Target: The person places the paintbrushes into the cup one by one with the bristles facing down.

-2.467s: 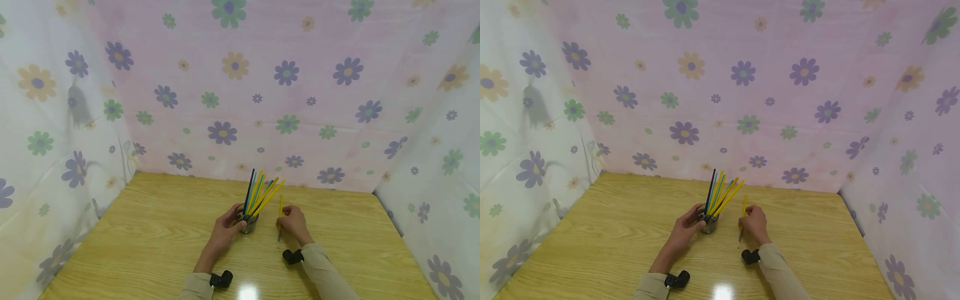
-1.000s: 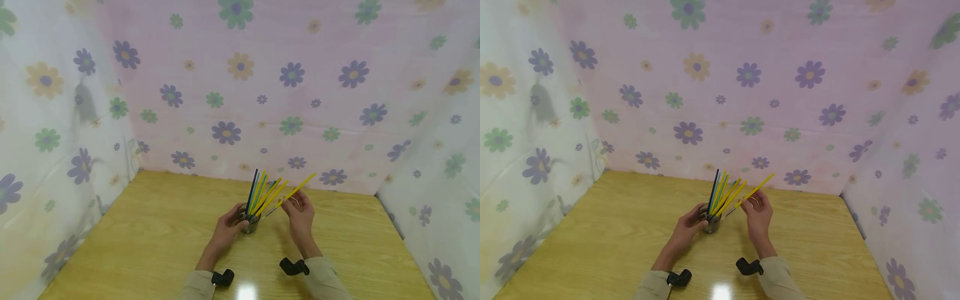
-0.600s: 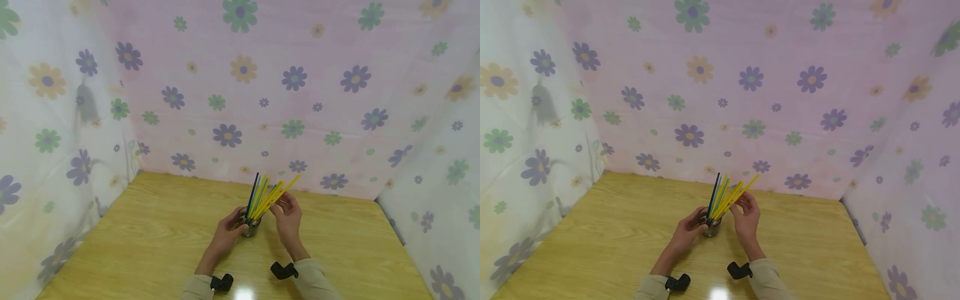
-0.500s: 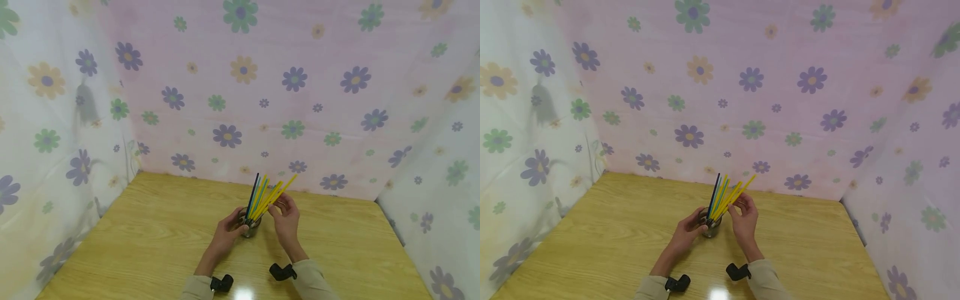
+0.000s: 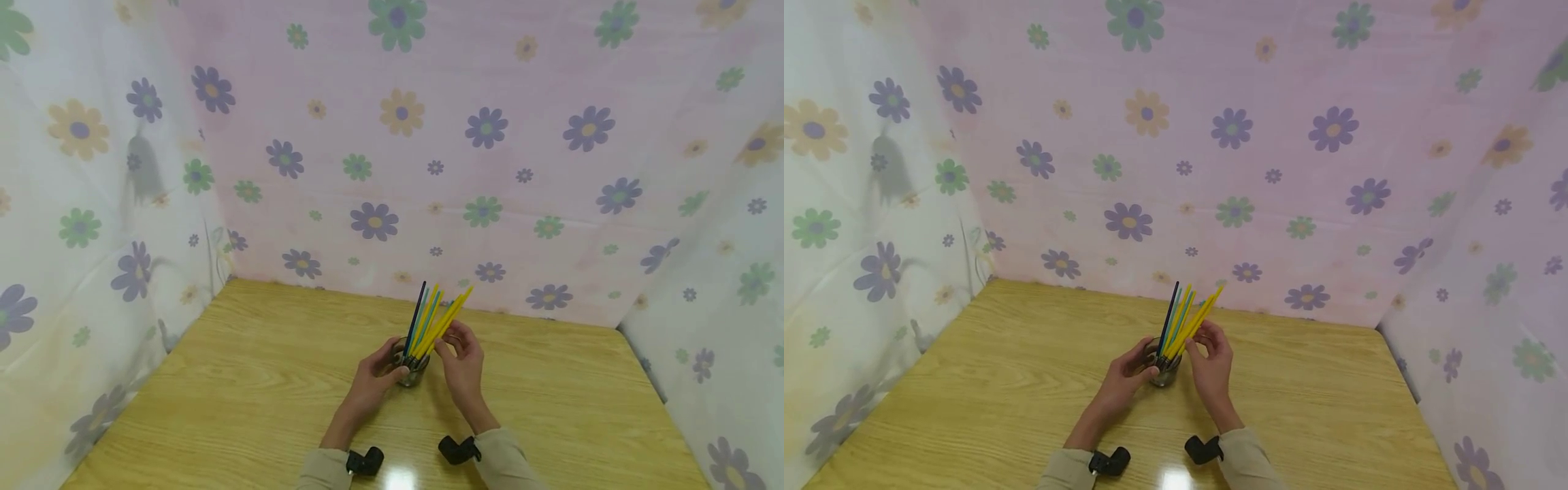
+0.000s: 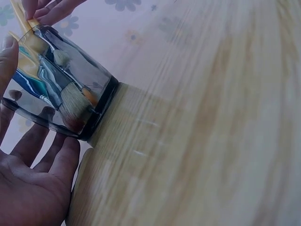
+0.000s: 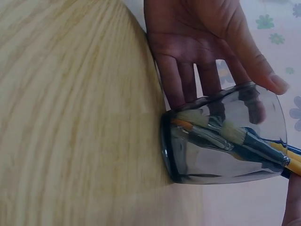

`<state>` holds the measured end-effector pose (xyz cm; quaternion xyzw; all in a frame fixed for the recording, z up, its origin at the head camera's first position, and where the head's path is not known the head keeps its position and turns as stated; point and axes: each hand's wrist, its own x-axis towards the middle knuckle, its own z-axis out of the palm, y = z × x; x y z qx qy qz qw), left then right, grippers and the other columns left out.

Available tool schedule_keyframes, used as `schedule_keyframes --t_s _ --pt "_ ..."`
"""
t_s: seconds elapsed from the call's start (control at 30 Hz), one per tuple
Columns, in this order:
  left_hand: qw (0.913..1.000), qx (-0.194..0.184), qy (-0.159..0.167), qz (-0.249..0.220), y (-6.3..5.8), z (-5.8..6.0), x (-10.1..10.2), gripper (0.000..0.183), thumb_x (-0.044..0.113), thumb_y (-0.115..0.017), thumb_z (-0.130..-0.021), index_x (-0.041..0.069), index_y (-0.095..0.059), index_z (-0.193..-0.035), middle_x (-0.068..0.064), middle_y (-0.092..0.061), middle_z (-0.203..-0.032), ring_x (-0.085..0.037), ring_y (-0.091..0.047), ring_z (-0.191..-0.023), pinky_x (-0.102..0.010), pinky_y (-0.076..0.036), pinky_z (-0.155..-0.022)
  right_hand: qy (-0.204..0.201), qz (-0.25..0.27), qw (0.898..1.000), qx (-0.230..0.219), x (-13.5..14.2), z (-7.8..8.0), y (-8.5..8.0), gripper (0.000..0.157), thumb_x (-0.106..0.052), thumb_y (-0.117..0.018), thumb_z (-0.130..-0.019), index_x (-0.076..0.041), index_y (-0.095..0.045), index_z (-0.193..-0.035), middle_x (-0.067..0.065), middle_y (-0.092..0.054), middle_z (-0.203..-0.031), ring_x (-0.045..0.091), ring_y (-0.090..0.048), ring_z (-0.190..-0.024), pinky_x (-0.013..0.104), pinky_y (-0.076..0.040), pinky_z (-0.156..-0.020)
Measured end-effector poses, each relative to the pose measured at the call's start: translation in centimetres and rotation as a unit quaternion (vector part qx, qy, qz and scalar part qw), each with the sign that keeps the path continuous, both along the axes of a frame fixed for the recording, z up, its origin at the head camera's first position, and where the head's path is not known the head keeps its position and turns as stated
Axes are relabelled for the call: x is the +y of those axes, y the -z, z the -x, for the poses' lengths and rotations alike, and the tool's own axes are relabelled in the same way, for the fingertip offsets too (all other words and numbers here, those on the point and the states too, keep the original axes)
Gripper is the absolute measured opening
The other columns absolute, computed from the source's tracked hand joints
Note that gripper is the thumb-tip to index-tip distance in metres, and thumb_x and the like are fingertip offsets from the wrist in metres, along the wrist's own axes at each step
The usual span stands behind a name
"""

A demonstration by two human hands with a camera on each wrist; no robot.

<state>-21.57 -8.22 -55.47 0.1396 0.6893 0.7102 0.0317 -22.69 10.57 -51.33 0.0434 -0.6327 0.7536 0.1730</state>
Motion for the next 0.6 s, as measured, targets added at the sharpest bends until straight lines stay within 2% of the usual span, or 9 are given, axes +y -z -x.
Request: schedule_keyframes --t_s 0.23,0.37,0.6 --pt "1.0000 0.006 -0.004 -0.001 -0.06 -0.11 0.34 0.062 0.007 -0.070 -0.097 0.005 -0.045 -0.153 -0.016 -0.057 -0.146 -0.034 -0.053 -0.136 -0.053 -0.037 -0.119 0.012 -0.034 0.999 0.013 -0.15 -0.47 0.82 0.029 0.011 -0.066 -0.092 0.011 -0.061 -0.121 0.023 -0.062 -0.112 0.006 -0.064 -0.091 0.021 -0.060 -0.079" --pt "1.0000 0.004 -0.007 -0.004 -0.10 -0.03 0.40 0.062 0.008 -0.071 -0.096 0.006 -0.046 -0.153 -0.016 -0.058 -0.145 -0.034 -0.053 -0.136 -0.052 -0.038 -0.119 0.022 -0.052 0.998 0.018 -0.21 -0.59 1.00 0.028 0.009 -0.069 -0.091 0.010 -0.064 -0.118 0.026 -0.064 -0.116 0.012 -0.067 -0.094 0.022 -0.059 -0.082" --pt "1.0000 0.006 -0.004 0.001 -0.16 0.12 0.40 0.061 0.008 -0.070 -0.097 0.008 -0.046 -0.153 -0.015 -0.057 -0.146 -0.033 -0.053 -0.136 -0.053 -0.038 -0.119 0.002 -0.048 0.999 -0.010 0.14 -1.02 1.11 0.032 0.010 -0.070 -0.090 0.006 -0.067 -0.121 0.027 -0.066 -0.119 0.010 -0.067 -0.092 0.020 -0.061 -0.073"
